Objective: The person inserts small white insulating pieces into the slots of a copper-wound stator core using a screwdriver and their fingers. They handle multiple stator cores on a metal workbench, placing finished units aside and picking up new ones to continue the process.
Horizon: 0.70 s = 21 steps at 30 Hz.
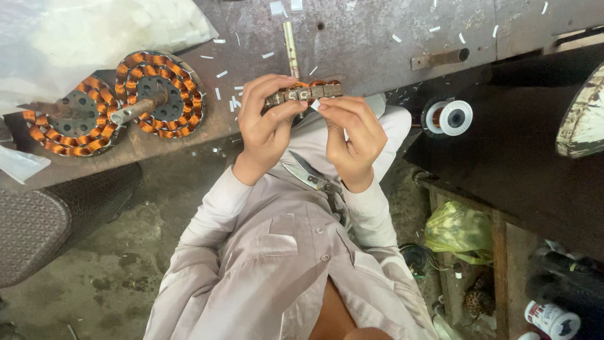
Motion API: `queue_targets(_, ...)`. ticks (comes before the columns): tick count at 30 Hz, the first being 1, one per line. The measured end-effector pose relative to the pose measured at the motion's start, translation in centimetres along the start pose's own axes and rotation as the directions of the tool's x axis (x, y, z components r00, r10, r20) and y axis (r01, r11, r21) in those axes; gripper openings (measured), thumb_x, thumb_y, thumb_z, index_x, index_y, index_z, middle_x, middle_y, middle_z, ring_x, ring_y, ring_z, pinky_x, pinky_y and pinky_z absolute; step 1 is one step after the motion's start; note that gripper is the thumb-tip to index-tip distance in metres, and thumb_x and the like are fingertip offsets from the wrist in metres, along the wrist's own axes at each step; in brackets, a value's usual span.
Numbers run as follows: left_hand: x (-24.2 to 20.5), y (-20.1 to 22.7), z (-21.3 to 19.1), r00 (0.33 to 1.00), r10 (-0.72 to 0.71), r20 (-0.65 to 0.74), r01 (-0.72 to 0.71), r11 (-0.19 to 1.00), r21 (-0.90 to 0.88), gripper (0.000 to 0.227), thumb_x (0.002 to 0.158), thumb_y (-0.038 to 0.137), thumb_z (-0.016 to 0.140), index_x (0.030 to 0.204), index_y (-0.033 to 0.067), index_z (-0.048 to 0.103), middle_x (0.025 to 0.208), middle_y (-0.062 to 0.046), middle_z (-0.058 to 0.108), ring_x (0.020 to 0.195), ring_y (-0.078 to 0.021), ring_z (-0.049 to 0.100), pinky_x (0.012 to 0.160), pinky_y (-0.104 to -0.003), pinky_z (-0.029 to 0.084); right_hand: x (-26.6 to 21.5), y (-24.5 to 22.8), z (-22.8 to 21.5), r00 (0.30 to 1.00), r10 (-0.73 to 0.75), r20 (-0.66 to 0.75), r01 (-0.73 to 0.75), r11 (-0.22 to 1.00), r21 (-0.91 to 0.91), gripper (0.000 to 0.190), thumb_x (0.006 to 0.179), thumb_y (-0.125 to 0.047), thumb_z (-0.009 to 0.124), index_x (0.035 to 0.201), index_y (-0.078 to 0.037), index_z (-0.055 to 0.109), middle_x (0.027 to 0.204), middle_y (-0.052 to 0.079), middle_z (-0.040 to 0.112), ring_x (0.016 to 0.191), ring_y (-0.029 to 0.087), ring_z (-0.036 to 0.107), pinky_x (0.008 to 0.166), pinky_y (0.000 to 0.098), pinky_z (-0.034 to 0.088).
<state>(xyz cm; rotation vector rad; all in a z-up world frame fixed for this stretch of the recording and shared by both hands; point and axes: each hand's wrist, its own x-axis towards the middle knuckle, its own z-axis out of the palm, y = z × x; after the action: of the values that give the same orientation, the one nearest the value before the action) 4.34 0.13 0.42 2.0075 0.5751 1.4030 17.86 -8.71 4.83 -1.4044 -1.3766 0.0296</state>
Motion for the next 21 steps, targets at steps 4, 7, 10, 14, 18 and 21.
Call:
queue_targets(4, 0.2, 0.0, 0.1, 0.999, 0.034, 0.015, -0.034, 0.999, -0.009, 0.033, 0.083, -0.008, 0.075, 0.11, 0.0104, 0.07, 0.125, -0.014, 0.066, 0.113, -0.0338, 0.065, 0.097, -0.045, 0.053, 0.0, 0.1, 0.4, 0.998, -0.058, -0.021, 0.056, 0.995, -0.088, 0.021, 0.083, 0.022, 0.072, 0.095, 0.005, 0.069, 0.099, 0.015, 0.07, 0.09, 0.029, 0.071, 0.078, 0.0356, 0.058)
queue_targets(7, 0.3, 0.0, 0.2, 0.999, 0.047, 0.011, -0.047, 0.999, -0.028, 0.032, 0.083, -0.008, 0.076, 0.109, 0.0103, 0.071, 0.125, -0.014, 0.066, 0.11, -0.0332, 0.066, 0.095, -0.044, 0.053, 0.0, 0.0, 0.6, 0.993, -0.114, -0.004, 0.112, 0.977, -0.184, 0.024, 0.079, 0.021, 0.071, 0.098, 0.006, 0.07, 0.099, 0.016, 0.067, 0.09, 0.032, 0.07, 0.077, 0.0379, 0.058)
queue_targets(10, 0.5, -0.2, 0.2, 0.998, 0.058, 0.016, -0.058, 0.998, -0.029, 0.031, 0.084, -0.007, 0.076, 0.109, 0.0106, 0.072, 0.126, -0.014, 0.066, 0.111, -0.0332, 0.066, 0.094, -0.043, 0.053, 0.3, -0.1, 0.4, 0.986, -0.158, 0.052, 0.166, 0.952, -0.258, 0.027, 0.077, 0.019, 0.071, 0.101, 0.007, 0.071, 0.1, 0.016, 0.065, 0.091, 0.034, 0.069, 0.078, 0.0404, 0.058)
queue_targets(14, 0.8, -0.2, 0.1, 0.997, 0.064, 0.042, -0.063, 0.998, -0.007, 0.03, 0.084, -0.006, 0.074, 0.109, 0.0109, 0.072, 0.127, -0.013, 0.067, 0.112, -0.0327, 0.067, 0.095, -0.043, 0.052, 0.6, -0.1, -0.2, 0.977, -0.168, 0.129, 0.201, 0.928, -0.315, 0.024, 0.08, 0.018, 0.073, 0.101, 0.007, 0.07, 0.101, 0.016, 0.064, 0.09, 0.034, 0.067, 0.075, 0.0412, 0.056)
queue_targets(18, 1.1, 0.0, 0.2, 0.995, 0.084, 0.059, -0.084, 0.996, -0.001, 0.03, 0.084, -0.006, 0.071, 0.109, 0.0101, 0.072, 0.126, -0.013, 0.067, 0.113, -0.0328, 0.067, 0.095, -0.043, 0.051, 0.7, 0.0, -0.9, 0.984, -0.121, 0.127, 0.153, 0.948, -0.278, 0.026, 0.08, 0.02, 0.07, 0.101, 0.005, 0.07, 0.102, 0.014, 0.065, 0.088, 0.031, 0.067, 0.073, 0.0383, 0.054)
queue_targets(21, 1.2, 0.1, 0.4, 0.993, 0.109, 0.055, -0.109, 0.994, -0.003, 0.029, 0.085, -0.005, 0.072, 0.11, 0.0101, 0.073, 0.125, -0.013, 0.068, 0.11, -0.0314, 0.066, 0.094, -0.043, 0.05, 0.7, 0.1, -1.4, 0.993, -0.034, 0.11, 0.058, 0.974, -0.218, 0.03, 0.079, 0.024, 0.064, 0.1, 0.004, 0.071, 0.102, 0.014, 0.067, 0.084, 0.027, 0.068, 0.068, 0.0335, 0.052)
